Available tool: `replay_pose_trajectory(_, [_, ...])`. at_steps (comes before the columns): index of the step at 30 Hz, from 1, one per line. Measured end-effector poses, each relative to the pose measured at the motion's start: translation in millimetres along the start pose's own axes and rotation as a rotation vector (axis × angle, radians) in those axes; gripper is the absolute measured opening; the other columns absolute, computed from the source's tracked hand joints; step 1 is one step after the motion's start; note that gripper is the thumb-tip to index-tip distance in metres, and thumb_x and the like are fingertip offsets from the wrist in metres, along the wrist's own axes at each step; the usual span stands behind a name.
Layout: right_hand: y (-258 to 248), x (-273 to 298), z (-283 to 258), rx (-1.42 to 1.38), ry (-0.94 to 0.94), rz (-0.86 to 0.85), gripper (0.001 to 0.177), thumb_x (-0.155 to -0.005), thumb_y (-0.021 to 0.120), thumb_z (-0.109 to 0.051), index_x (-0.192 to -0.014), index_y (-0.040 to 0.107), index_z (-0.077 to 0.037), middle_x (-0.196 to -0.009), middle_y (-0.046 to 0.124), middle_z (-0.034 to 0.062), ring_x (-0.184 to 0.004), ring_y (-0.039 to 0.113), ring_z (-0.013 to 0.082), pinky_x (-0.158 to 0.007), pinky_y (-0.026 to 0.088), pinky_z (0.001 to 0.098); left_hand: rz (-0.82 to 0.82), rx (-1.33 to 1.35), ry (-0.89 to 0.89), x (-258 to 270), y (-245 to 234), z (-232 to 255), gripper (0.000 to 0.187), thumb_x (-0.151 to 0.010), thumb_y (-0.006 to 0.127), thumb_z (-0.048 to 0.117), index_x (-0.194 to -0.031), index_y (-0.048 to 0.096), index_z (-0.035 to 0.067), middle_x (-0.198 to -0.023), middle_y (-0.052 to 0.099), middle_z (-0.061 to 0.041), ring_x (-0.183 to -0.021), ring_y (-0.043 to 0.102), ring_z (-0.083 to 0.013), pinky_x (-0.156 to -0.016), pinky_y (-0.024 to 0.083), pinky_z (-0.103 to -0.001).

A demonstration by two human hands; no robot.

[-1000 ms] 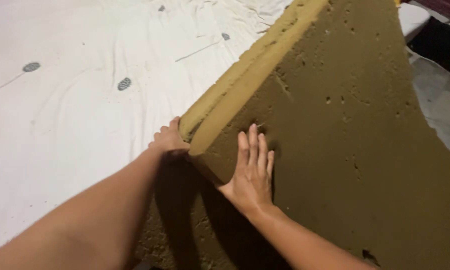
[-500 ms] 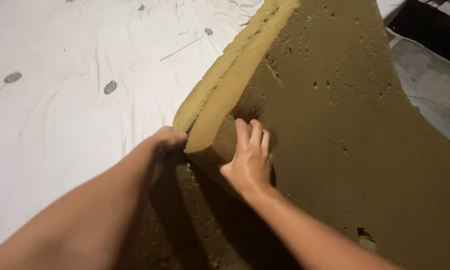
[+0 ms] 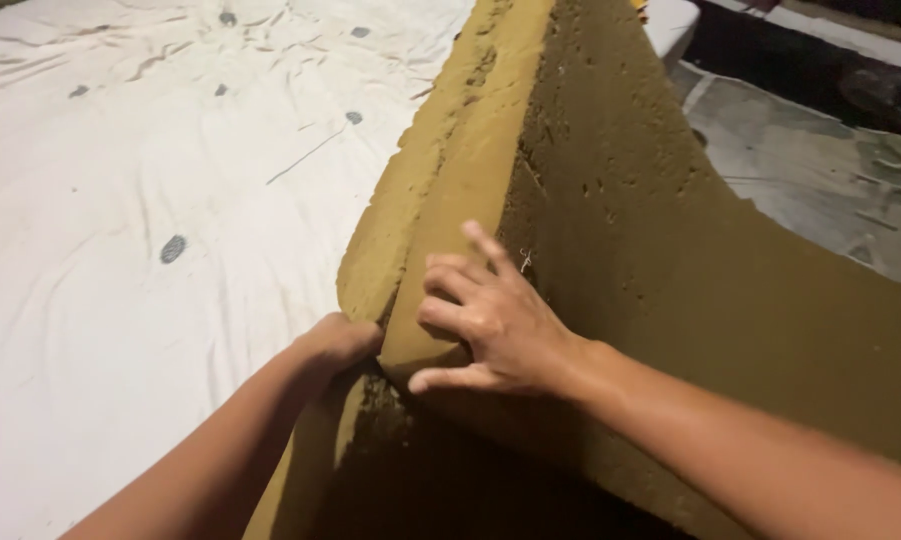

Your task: Moving large foam blocks on the floor and organizing a red cloth on a shelf.

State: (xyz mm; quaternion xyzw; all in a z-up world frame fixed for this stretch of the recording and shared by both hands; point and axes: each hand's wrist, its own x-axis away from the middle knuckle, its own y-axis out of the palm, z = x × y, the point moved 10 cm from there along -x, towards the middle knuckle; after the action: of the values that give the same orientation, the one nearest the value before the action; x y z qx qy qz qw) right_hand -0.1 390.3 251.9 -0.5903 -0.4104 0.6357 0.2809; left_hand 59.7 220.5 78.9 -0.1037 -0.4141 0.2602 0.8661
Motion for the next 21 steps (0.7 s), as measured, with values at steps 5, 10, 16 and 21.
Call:
replay_pose_trajectory(5, [-4,-12,3,0.027,0.013,0.098,0.045,-0.093,0.072,-0.052,-0.080,0.064,-0.010,-0.090,0.063,0.0095,-0.096,0.060,0.0266,-0.104,0.041,0.0452,-0.012,-0.033,0.094,13,9,17,0.035,-0.081,0.066,0.019,-0.105,0.076,-0.003,-0.091,0.078,-0.018,-0.078,0.074,-0.0275,-0.068,0.058,-0.041])
replay_pose_trajectory(10, [-10,-30,19,0.001,0.080,0.126,0.040,-0.090,0.074,-0.035,-0.059,0.059,-0.014,-0.059,0.056,0.0047,-0.061,0.052,0.0223,-0.068,0.041,0.0381,-0.100,0.033,0.076,35,13,40,0.028,-0.080,0.073,0.018,-0.100,0.078,-0.001,-0.087,0.077,-0.015,-0.077,0.071,-0.0239,-0.067,0.056,-0.037])
replay_pose_trajectory(16, [-48,-74,44,-0.010,0.223,0.162,0.030,-0.082,0.072,-0.020,-0.056,0.059,-0.012,-0.056,0.059,0.0025,-0.054,0.052,0.0197,-0.060,0.039,0.0370,-0.161,0.020,0.192,46,-14,94,0.028,-0.061,0.071,-0.004,-0.088,0.080,-0.004,-0.079,0.077,-0.018,-0.070,0.072,-0.0276,-0.063,0.057,-0.038])
replay_pose_trajectory(21, [-105,-136,71,0.007,0.308,0.339,0.029,-0.090,0.071,-0.013,-0.064,0.061,-0.006,-0.059,0.056,0.0035,-0.053,0.048,0.0106,-0.053,0.040,0.0298,-0.217,0.014,0.602,85,-69,188,0.030,-0.058,0.076,0.007,-0.088,0.081,0.003,-0.081,0.080,-0.013,-0.073,0.073,-0.0222,-0.063,0.058,-0.037])
